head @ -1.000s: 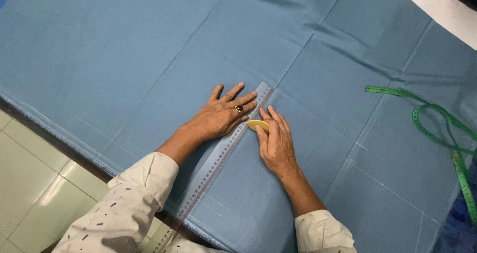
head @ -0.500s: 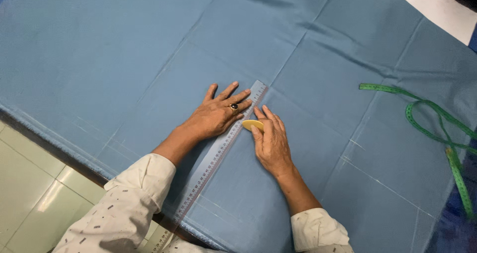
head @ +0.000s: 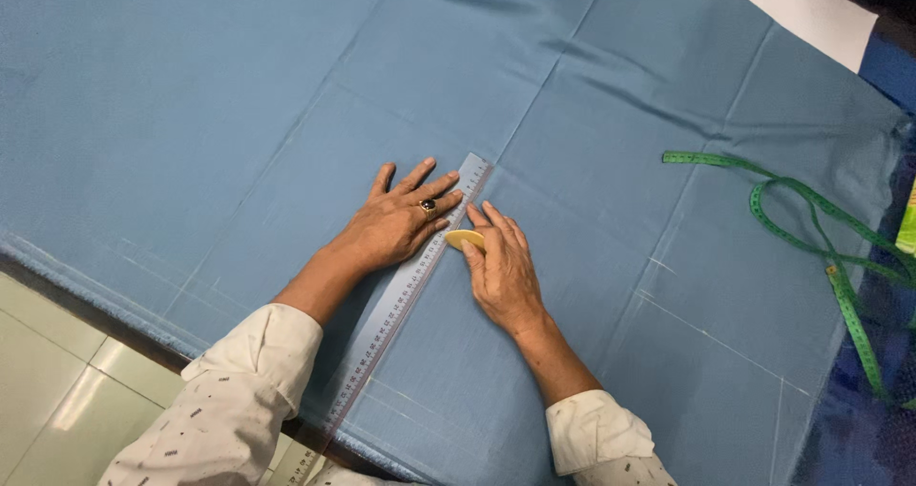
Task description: The person uses a clear ruler and a yellow chalk-like marker to draw straight lines on a large piece of blue fabric laid out on a table. They repeatedly reposition the ruler to create a grid of intersecting lines across the fabric surface.
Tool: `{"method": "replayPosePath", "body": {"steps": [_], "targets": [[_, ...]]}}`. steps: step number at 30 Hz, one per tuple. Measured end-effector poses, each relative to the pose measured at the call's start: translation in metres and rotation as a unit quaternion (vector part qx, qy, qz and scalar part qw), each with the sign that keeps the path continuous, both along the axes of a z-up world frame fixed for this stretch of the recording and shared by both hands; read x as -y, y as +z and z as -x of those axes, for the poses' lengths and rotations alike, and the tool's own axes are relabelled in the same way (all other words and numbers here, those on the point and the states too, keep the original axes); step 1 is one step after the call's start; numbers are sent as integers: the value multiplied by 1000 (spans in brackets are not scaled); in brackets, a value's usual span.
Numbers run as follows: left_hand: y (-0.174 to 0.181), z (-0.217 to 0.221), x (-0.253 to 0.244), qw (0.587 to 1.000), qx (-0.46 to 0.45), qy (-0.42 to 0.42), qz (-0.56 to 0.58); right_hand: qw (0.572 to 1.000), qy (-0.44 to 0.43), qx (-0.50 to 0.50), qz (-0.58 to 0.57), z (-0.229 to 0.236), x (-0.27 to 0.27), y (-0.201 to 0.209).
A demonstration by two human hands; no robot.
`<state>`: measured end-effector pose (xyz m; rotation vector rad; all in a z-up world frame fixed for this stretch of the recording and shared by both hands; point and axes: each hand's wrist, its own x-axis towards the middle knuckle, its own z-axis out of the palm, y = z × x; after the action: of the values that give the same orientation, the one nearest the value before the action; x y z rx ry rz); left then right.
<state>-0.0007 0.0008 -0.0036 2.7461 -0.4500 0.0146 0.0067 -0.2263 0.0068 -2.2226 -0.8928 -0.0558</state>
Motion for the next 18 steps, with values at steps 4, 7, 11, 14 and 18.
{"method": "replayPosePath", "body": {"steps": [4, 7, 11, 14, 18], "targets": [[-7, -1, -1, 1000, 21, 1, -8, 1000, 4, -2, 6, 0, -1, 2], [-4, -1, 0, 1000, 17, 0, -4, 1000, 10, 3, 11, 0, -1, 5], [-4, 1, -1, 1000, 20, -1, 5, 1000, 1, 16, 19, 1, -1, -1], [-1, 1, 0, 1000, 16, 2, 6, 1000, 4, 12, 25, 1, -1, 2], [-3, -2, 1, 1000, 15, -3, -10, 999, 9, 15, 26, -1, -1, -1]]}}
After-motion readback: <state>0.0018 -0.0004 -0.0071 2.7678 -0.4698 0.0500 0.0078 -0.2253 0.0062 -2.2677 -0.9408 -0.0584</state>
